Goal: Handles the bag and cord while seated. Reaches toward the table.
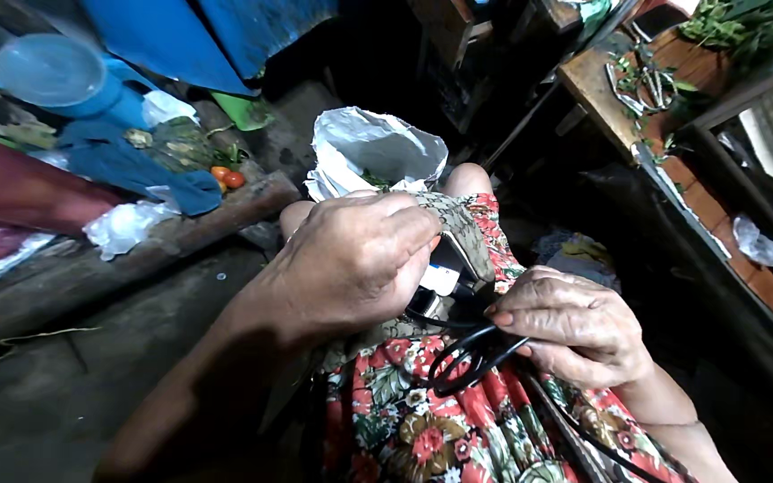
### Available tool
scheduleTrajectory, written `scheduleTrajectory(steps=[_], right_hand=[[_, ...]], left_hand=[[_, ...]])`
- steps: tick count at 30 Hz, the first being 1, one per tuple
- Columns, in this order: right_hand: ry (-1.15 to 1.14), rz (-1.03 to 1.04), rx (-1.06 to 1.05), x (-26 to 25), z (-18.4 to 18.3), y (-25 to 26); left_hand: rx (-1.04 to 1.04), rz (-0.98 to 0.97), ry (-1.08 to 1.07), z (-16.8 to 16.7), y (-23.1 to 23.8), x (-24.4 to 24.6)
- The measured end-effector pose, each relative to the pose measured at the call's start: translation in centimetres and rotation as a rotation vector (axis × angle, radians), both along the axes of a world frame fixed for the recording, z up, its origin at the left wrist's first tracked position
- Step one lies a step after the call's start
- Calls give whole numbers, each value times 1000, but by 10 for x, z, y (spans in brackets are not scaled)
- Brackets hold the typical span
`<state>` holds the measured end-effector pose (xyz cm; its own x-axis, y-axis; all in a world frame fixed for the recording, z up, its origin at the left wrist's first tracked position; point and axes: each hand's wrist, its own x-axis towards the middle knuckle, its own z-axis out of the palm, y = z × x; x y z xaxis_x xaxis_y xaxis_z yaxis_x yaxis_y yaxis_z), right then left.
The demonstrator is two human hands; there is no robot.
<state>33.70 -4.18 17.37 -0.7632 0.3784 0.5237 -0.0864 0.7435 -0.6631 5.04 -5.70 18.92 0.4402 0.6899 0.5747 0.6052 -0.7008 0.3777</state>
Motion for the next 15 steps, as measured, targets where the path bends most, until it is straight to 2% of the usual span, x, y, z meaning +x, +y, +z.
scheduleTrajectory(steps=[15], right_hand=[[-89,-62,8,3,-1,-2]], left_hand=[[-1,-42,26,2,0,0]])
